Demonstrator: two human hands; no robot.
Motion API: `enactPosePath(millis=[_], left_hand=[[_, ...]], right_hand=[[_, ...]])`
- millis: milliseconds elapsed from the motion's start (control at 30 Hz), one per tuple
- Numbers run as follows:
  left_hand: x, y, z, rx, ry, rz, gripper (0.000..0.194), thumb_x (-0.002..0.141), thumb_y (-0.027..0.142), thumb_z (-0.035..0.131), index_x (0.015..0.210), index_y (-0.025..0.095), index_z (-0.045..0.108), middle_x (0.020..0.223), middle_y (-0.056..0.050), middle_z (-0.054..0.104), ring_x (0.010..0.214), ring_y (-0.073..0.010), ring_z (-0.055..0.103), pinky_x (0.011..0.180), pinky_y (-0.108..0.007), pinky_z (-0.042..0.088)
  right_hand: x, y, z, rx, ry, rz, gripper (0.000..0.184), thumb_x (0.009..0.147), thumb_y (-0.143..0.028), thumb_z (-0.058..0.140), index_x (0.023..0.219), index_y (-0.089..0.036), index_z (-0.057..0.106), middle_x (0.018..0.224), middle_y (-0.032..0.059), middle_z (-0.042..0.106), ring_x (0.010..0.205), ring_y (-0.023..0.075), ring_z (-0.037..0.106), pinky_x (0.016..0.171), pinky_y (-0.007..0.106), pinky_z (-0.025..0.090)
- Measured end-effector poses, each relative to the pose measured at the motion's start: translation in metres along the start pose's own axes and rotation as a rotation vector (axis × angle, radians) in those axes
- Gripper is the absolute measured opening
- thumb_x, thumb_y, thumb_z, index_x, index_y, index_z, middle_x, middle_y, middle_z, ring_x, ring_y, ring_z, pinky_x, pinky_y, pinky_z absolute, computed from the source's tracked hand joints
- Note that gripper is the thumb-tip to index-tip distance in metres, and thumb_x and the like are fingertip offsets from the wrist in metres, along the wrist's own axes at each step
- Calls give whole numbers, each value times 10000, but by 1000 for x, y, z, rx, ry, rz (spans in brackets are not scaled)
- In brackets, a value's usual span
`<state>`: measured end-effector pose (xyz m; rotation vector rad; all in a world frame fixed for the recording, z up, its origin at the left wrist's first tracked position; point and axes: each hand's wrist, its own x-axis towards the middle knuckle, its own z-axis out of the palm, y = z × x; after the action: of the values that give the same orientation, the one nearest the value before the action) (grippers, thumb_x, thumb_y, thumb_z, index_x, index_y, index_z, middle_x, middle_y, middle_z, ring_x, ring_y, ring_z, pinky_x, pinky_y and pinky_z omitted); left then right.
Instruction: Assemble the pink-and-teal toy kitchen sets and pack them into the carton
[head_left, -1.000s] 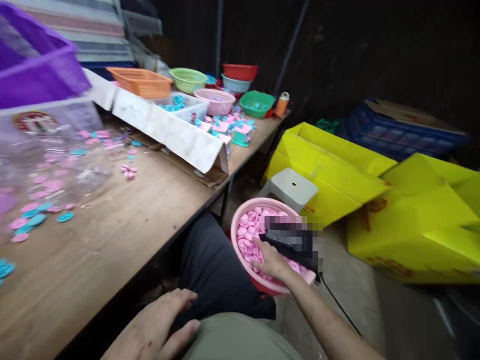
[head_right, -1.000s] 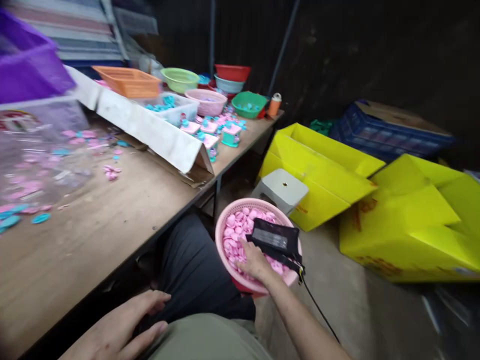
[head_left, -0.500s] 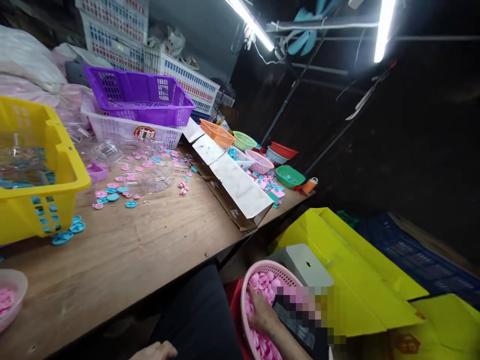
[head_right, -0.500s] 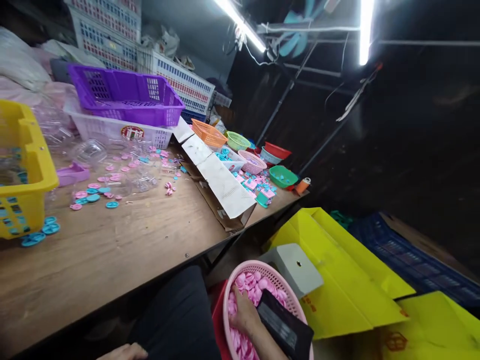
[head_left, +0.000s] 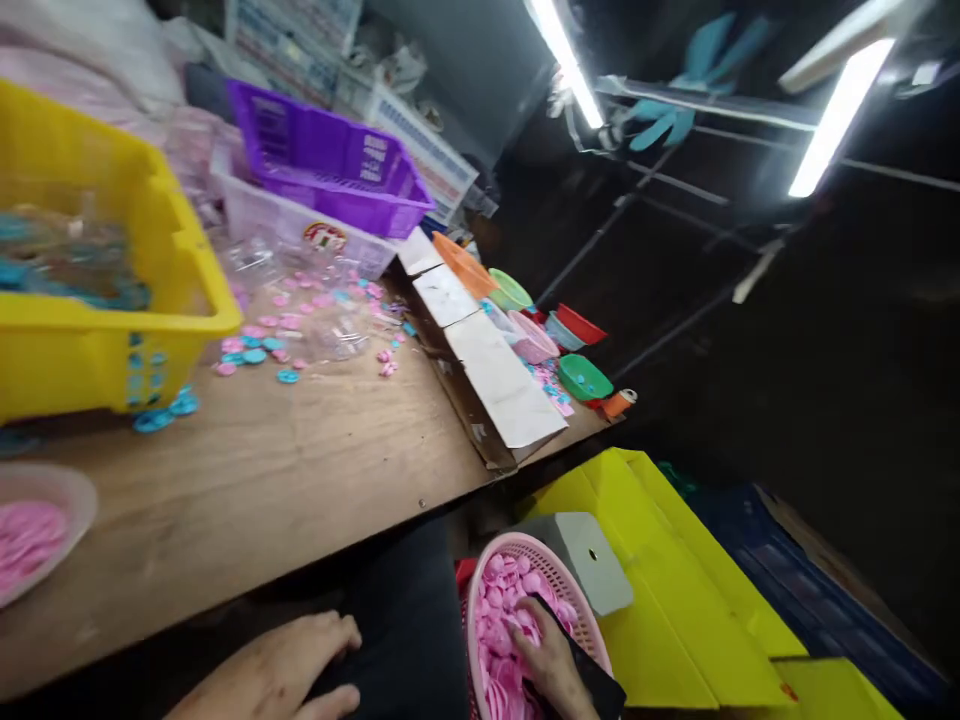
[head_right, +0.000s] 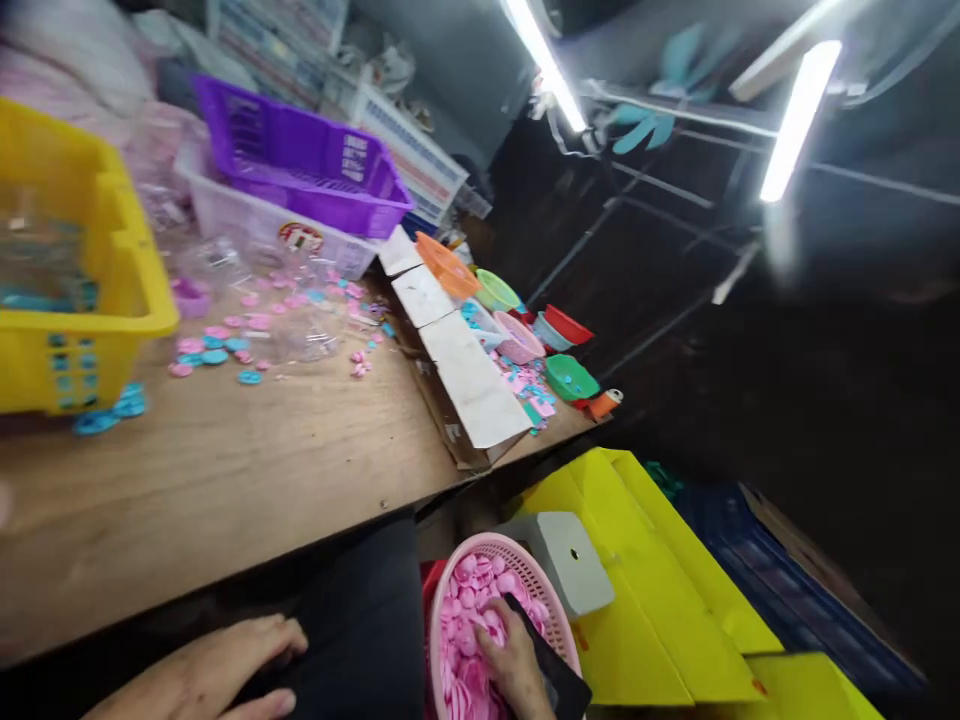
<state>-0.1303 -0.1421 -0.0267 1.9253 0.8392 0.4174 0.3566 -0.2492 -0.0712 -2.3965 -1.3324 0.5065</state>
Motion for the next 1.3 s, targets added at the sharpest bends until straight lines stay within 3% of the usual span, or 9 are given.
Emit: enactPosePath(millis=[200,367,467,600,767,867,967,1133,1300], left_hand=[[-2,23,-12,-19,-31,-54,320,945,372,761,1248,270,771,1258,-68,826,1188,-333,792,1063,-419,600],[-10,47,-37,-13,91,34,237,1008,362,780,1222,259,773,1207,-40,824,1116,-285,796,961,-358,576],[-23,57,-62,67,303,72,215,1055,366,756,1231,243,766,1199,-41,828,1100,-272,795,969,-362,564],[-60,60,-112,283,650,-46,208,1118,400,679,1225,251,778,1169,-38,829,1054,-263,783,923,-373,557],[-104,52,-161,733,844,-565,164,1072,211,662,1153,164,796,1184,-136,812,1106,-351,713,931,-453,523],[-103,41,-170,799,733,-822,176,1055,255,711,1141,180,845,1171,-141,821,1161,-409,666,891,-486,473],[-93,24,-176,818,696,-843,194,985,305,794,1139,224,880,1228,-127,823,1195,-422,634,930,-509,432],[-92,0,-191,807,568,-824,154,921,349,758,984,281,881,1080,-77,842,1037,-341,669,915,-466,405],[-102,14,-201,868,640,-721,263,955,297,601,1090,270,825,1084,-106,838,1051,-361,744,906,-472,464]], right_hand=[[19,-26,-74,81,99,-36,656,681,-853,733,1010,-294,832,1205,133,854,1242,481,792,1019,561,674],[55,-163,-108,193,60,-307,615,733,-765,885,1105,-277,831,1077,117,850,983,401,823,756,448,703],[73,-273,-74,190,-76,-602,568,881,-720,818,1180,-238,796,1112,116,831,1005,351,805,832,418,686],[81,-396,9,109,-297,-1038,459,1006,-619,733,1241,-225,747,1130,106,796,1050,320,784,958,439,655],[78,-484,74,-99,-559,-1372,405,1165,-467,505,1482,-302,696,1392,118,756,1252,313,764,1088,491,640],[85,-510,76,-201,-573,-1508,527,1154,-414,540,1671,-318,584,1494,143,743,1312,350,748,1090,536,648],[100,-519,74,-171,-601,-1505,635,1076,-382,694,1691,-280,574,1421,145,789,1167,332,788,1005,498,683],[123,-511,84,93,-750,-1337,354,1018,-383,763,1339,-238,801,1271,101,825,966,235,798,809,357,688],[135,-506,87,262,-830,-1359,182,1011,-359,778,1090,-215,858,1099,85,811,901,212,787,783,321,672]])
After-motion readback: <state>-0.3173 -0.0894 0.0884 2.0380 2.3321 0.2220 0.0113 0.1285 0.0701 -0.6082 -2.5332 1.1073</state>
